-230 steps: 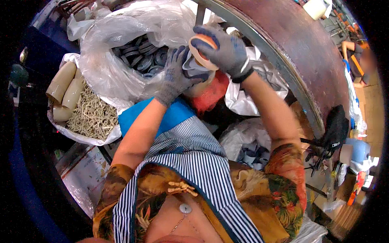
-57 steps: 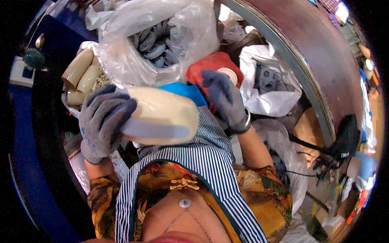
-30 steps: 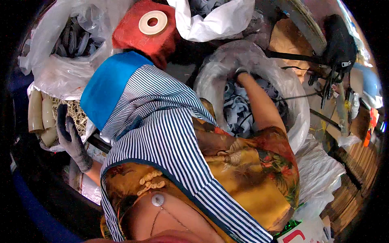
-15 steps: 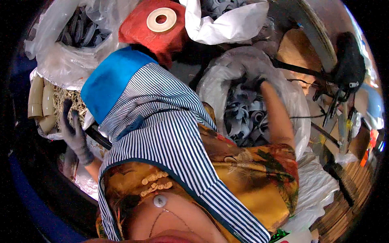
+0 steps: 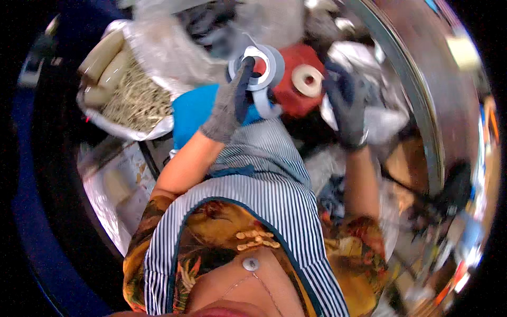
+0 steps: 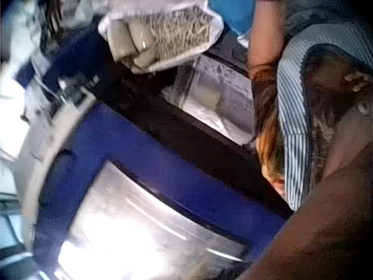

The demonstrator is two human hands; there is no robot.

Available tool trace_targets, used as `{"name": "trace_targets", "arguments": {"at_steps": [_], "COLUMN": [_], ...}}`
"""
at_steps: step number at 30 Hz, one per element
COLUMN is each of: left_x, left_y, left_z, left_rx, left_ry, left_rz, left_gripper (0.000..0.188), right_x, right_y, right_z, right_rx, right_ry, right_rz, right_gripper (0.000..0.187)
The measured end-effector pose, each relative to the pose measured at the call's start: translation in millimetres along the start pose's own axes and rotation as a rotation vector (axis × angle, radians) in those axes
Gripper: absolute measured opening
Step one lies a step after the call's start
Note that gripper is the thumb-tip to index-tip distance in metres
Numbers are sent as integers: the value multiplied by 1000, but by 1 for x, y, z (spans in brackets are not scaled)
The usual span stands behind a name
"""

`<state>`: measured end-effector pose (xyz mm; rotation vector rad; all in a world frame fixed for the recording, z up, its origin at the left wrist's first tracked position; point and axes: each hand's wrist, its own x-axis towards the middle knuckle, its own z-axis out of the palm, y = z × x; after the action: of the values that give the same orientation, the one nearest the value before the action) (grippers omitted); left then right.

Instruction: The person assembles lids for pitchers by placing circular gaskets and plastic caps into the main lid body, pressing them into place, and then placing the finished lid into a bag.

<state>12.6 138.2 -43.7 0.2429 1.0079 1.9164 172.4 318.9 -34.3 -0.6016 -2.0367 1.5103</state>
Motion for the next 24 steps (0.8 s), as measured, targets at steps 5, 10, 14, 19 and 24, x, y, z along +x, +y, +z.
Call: {"name": "trace_targets", "arguments": {"at_steps": [5,10,14,19,24], "left_x": [5,-93,-193,-279,-259], "left_y": [-60,34,18,27,66], "left_z": [-30,-116,-342,-491,-523], "left_rx": [65,999,832,1486,1584], "left_ry": [-53,881,1706,2085,1566], "left_rz": [278,711,670,203,-155], "left_gripper": [51,67,91,103,98], "right_x": [-59,14,-2,4,-5], "right_y": [60,141,201,187,106], "right_z": [57,-9,-80,-71,-53], "right_rx": [-193,-369,-317,-562,-761], "right_ry": [-197,104,63,32,261], "right_rz": [-262,-76,36,-53,-160], "right_gripper": [64,31,37,46,45]}}
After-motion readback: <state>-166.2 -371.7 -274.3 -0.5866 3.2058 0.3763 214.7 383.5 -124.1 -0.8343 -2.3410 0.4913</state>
